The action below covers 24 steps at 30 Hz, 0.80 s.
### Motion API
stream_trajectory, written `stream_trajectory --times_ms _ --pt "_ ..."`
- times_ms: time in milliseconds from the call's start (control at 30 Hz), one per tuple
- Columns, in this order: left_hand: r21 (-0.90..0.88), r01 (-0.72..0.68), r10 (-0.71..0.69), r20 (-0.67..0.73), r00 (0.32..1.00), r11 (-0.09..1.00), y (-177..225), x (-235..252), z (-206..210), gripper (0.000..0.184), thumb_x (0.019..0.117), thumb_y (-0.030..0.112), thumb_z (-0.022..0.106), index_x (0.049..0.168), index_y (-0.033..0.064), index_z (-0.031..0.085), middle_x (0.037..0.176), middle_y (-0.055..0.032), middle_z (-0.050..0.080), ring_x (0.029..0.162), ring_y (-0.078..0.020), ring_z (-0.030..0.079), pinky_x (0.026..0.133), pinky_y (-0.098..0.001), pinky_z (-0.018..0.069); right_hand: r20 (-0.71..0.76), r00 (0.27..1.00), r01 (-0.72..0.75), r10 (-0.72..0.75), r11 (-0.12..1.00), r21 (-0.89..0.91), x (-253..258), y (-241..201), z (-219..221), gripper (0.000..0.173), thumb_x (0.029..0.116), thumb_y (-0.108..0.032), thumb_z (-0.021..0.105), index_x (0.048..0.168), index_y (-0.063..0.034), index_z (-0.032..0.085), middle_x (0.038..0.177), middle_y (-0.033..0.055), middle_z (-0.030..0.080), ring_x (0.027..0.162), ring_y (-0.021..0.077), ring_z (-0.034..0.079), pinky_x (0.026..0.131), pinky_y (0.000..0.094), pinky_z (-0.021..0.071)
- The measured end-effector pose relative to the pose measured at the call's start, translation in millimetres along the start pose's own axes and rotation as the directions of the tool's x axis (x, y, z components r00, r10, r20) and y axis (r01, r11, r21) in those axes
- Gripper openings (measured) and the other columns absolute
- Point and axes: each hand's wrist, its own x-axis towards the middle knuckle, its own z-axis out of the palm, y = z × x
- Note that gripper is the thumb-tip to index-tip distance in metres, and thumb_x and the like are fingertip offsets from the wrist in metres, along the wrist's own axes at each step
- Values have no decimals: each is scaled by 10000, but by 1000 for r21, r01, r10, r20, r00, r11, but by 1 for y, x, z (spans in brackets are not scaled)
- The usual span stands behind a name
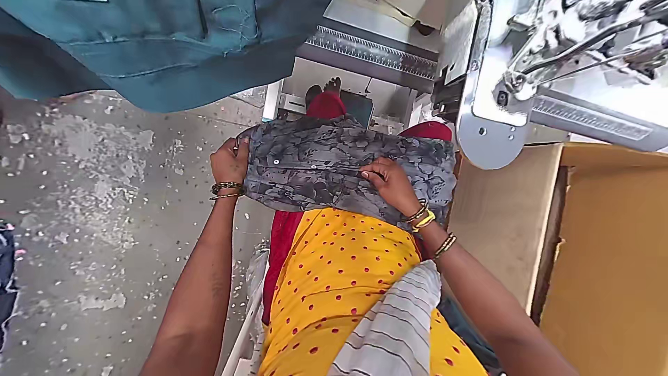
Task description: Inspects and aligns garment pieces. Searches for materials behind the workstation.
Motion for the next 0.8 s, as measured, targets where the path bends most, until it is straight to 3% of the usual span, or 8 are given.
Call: stream_trajectory --times_ms 200,300,400,467,533,600,700,800 --pt "36 45 -46 15 999 998 1 -2 3 535 1082 421 474 995 -87 619 804 -304 607 788 -505 608 739 -709 426 -44 998 43 -44 999 -27 -6 2 5 156 984 -105 656 1041 -53 791 938 139 692 943 299 653 893 477 521" --pt "114 41 -38 -31 999 993 15 -13 7 511 1068 418 493 1214 -59 603 1047 -363 653 1021 -591 620 836 -765 439 -2 1000 -24 24 1000 -1 -5 1 3 173 1000 -103 633 1065 -42 781 962 145 688 949 290 654 890 469 528" --pt "91 -257 265 -94 960 962 47 -36 8 486 1029 317 576 1359 -38 540 1346 -348 538 1269 -575 478 1009 -726 374 33 994 -101 100 994 35 -2 0 0 182 1012 -101 619 1087 -23 765 1019 159 697 970 286 664 900 469 532" --pt "55 -560 562 -23 827 827 81 -67 10 344 1043 234 575 1264 -23 634 1299 -280 610 1255 -482 543 1062 -626 419 62 989 -140 137 989 53 -2 0 -2 197 1027 -119 603 1113 -23 752 1077 157 698 984 271 673 905 465 537" --pt "-24 -805 804 65 590 593 107 -91 25 203 1013 130 598 1110 19 737 1104 -220 699 1091 -413 654 967 -565 518 76 986 -155 150 986 64 0 1 -3 205 1032 -130 596 1126 -21 742 1094 153 698 973 259 676 897 461 543" --pt "-39 -890 885 137 445 454 124 -104 41 145 986 100 623 1023 60 758 983 -168 713 973 -365 688 853 -510 565 75 984 -169 163 983 73 1 2 -2 200 1030 -133 599 1139 -23 726 1055 142 699 914 238 676 858 449 550" --pt "26 -864 830 265 490 502 136 -107 52 139 979 158 669 1013 61 763 1013 -185 686 985 -393 648 837 -524 538 59 983 -180 176 980 84 2 3 0 173 1029 -130 603 1155 -27 663 859 95 667 737 194 635 732 411 545" --pt "100 -825 749 369 550 557 144 -109 50 166 949 180 715 1063 70 765 1090 -215 673 1050 -432 624 855 -562 519 51 986 -163 160 984 72 2 3 0 153 1022 -71 577 1145 -20 652 853 119 655 730 235 634 722 447 545"
